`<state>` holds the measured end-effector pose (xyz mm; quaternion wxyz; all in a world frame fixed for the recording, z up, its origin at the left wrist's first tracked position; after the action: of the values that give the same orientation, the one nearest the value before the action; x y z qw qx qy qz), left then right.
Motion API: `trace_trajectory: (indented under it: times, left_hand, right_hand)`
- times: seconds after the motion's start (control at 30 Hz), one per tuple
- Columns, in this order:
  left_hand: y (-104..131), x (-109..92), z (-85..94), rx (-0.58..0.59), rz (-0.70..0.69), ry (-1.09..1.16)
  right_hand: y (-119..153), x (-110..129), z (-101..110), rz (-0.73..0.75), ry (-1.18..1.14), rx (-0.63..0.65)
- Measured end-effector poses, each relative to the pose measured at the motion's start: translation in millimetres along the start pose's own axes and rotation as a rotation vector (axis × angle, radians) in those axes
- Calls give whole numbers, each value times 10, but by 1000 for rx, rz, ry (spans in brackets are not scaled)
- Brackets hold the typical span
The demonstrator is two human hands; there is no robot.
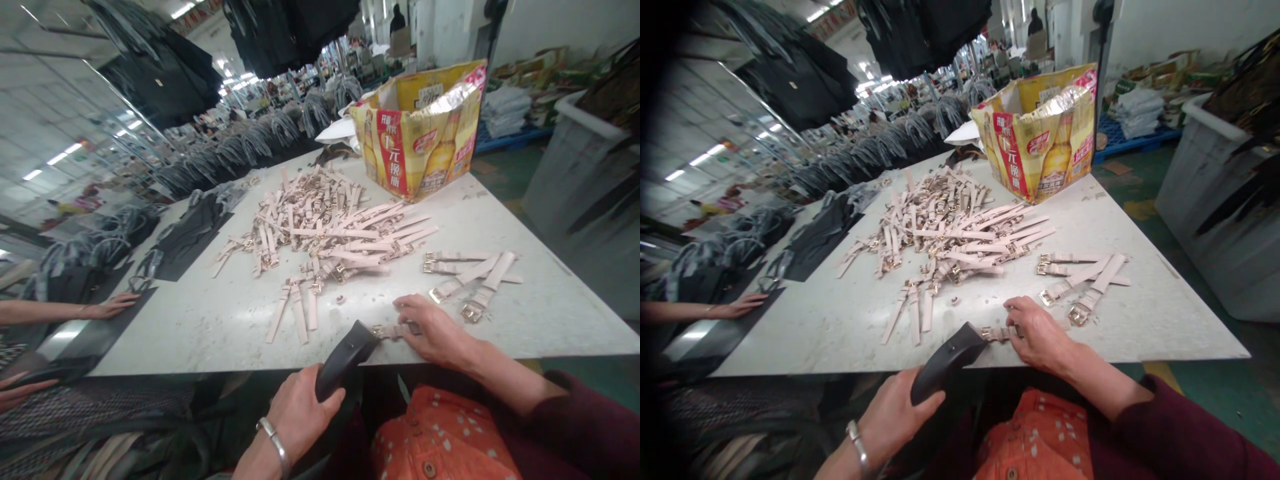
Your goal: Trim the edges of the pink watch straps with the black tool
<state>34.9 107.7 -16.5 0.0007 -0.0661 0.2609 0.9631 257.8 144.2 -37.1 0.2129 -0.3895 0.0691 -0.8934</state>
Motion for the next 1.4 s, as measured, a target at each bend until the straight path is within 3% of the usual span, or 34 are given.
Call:
trace_trajectory:
  times: [0.23, 0.43, 0.8, 1.1, 1.2, 1.4]
  left_hand:
    - [97, 22, 58, 4, 17, 22]
    - [121, -37, 126, -5, -30, 28]
    - [117, -416, 46, 23, -113, -293]
    - [16, -737, 104, -12, -192, -343]
    - [-43, -721, 119, -16, -189, -329]
    - [12, -486, 154, 32, -103, -331]
  right_hand:
    - [100, 46, 9, 43, 217, -21]
    - [196, 149, -33, 129, 13, 71]
    - [156, -20, -4, -47, -99, 105]
    - [167, -115, -31, -104, -212, 121]
    - [173, -126, -33, -96, -218, 129]
    - [173, -116, 0, -70, -222, 98]
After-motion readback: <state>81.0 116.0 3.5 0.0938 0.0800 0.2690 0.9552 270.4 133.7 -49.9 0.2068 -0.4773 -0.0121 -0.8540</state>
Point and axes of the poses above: each hand's wrist, its own y-axis away from the middle knuckle, its own z-axis out of the back of the hand, x = y × z, the point moved 10 cm from there along -y, towards the middle knuckle, and after that the axes turned 3 degrees about y, right-handed, at the moved point
